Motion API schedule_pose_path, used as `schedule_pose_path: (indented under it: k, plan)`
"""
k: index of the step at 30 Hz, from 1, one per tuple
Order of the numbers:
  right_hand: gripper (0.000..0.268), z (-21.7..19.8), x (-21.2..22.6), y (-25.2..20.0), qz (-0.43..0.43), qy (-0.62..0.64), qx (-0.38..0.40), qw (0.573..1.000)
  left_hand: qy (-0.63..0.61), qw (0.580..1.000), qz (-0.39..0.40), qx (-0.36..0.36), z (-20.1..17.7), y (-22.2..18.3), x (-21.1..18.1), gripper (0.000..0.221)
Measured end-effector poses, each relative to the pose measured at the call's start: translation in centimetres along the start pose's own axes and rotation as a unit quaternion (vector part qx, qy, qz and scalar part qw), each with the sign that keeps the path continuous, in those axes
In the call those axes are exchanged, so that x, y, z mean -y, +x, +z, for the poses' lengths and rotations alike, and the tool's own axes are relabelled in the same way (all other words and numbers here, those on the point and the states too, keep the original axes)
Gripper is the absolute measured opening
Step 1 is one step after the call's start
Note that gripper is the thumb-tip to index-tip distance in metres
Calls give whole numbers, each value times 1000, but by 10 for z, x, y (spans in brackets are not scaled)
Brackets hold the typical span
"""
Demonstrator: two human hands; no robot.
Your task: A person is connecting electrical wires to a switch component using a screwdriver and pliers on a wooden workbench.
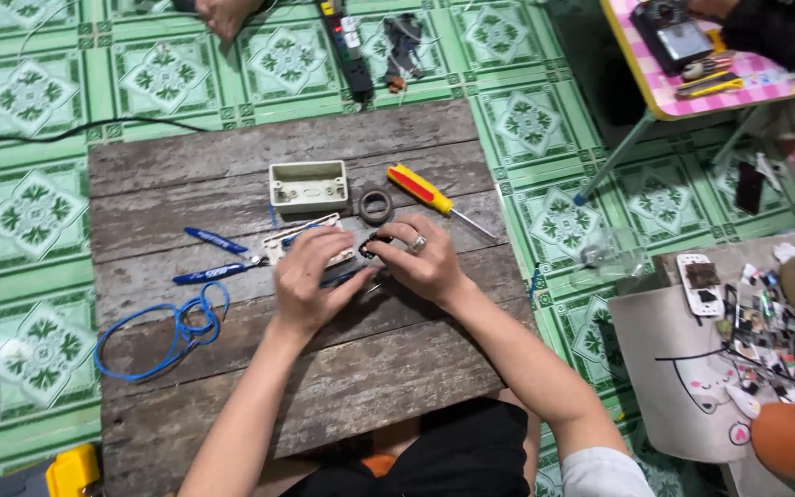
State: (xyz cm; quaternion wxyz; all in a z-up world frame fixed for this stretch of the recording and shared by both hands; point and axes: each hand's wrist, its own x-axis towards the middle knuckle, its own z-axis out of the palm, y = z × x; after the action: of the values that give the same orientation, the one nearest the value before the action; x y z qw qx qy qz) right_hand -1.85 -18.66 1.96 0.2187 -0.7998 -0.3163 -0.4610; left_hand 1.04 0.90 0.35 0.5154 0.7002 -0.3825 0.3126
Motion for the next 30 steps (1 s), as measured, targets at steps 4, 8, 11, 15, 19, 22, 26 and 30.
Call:
schedule_pose_path:
  k: [4,8,11,15,19,22,26,30]
  plan:
    - [10,7,-13,-11,16,5,-13,1000,174,980,87,46,-20,-5,38,50]
    - [10,4,-9,-3,38,41,-35,998,267,955,27,123,-37,4,38,69]
    - [10,2,-6,-2,45,26,-23,998,290,939,-19,184,-40,4,34,72]
    - [10,3,-7,-3,89,41,-5,995,293,916,-93,257,-43,1,35,69]
    - [16,10,-14,-19,111,51,10,992,293,913,-120,257,-43,-6,41,70]
    - [18,10,-16,-23,123,49,30,991,281,932,-83,215,-41,-7,45,65]
    - [23,4,-10,-19,157,57,39,985,243,956,-39,161,-35,-5,42,62]
    - [32,-6,6,7,217,139,60,964,219,970,18,101,-28,-5,37,58]
